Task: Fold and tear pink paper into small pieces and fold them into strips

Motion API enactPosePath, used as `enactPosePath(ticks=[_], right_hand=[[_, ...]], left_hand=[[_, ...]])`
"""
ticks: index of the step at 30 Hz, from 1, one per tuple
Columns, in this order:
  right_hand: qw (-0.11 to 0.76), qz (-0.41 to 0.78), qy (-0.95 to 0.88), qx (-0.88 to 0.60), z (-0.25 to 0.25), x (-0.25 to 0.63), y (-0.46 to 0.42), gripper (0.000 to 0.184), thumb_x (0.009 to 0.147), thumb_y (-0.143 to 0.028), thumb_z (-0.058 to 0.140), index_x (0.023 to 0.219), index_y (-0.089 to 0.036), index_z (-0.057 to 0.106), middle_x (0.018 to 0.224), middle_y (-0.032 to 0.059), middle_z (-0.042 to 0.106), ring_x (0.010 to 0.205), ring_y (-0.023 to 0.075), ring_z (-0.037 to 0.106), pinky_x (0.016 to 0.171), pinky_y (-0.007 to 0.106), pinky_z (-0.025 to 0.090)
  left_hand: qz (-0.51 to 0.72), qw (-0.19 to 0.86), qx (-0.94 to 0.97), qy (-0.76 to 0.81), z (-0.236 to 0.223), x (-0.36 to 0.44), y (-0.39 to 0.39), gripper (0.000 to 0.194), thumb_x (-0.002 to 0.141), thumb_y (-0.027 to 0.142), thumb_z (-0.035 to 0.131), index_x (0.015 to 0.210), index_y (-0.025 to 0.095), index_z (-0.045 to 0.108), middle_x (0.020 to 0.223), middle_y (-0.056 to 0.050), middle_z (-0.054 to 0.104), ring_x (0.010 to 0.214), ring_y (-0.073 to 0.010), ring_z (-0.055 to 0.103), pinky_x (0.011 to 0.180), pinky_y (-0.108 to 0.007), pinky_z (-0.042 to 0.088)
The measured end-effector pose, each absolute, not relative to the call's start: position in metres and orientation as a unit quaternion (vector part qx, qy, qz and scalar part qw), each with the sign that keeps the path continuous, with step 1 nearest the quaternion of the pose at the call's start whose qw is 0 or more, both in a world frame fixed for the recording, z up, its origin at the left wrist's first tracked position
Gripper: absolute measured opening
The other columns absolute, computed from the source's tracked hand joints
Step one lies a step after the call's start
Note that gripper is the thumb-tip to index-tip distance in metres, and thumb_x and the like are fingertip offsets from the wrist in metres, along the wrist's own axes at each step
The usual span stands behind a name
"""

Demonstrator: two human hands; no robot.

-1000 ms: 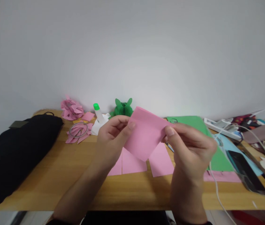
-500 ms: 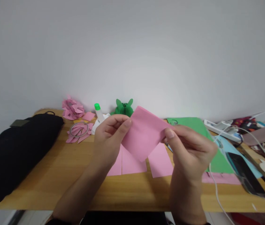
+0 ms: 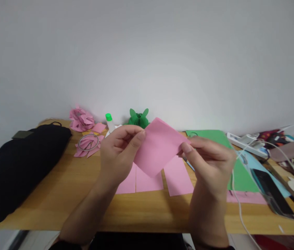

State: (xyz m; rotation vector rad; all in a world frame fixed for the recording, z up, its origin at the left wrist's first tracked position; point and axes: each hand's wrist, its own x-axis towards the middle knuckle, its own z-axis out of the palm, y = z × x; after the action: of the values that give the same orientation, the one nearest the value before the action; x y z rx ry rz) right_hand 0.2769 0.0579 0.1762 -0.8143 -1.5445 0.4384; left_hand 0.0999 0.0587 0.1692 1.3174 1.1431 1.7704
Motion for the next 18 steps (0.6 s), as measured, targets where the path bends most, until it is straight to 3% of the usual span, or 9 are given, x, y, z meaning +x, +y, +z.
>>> enactPosePath(ticks=[12,18], right_hand=[[0.539,0.237,-0.720,-0.367,0.180,0.292,0.066,0.014,0.079,-0.015,0.065,0.065,-0.019,0.067,0.056,-0.0024,0.066,0.048,0.0092,0.057,0.046,0.021,0.045],[0.447,0.316,-0.735,-0.400,0.183,0.300,0.069,0.014,0.080,-0.022,0.064,0.067,-0.018,0.067,0.057,-0.0008,0.065,0.051,0.0096,0.057,0.047,0.021,0.044]], left_hand=[[0.659,0.340,0.509,0.437,0.165,0.100,0.072,0.006,0.075,0.023,0.068,0.071,0.020,0.070,0.067,0.001,0.068,0.062,-0.0121,0.061,0.055,-0.022,0.048],[0.607,0.355,0.557,0.442,0.162,0.097,0.074,0.006,0.077,0.022,0.065,0.072,0.019,0.068,0.069,0.001,0.068,0.060,-0.0102,0.059,0.052,-0.020,0.046]])
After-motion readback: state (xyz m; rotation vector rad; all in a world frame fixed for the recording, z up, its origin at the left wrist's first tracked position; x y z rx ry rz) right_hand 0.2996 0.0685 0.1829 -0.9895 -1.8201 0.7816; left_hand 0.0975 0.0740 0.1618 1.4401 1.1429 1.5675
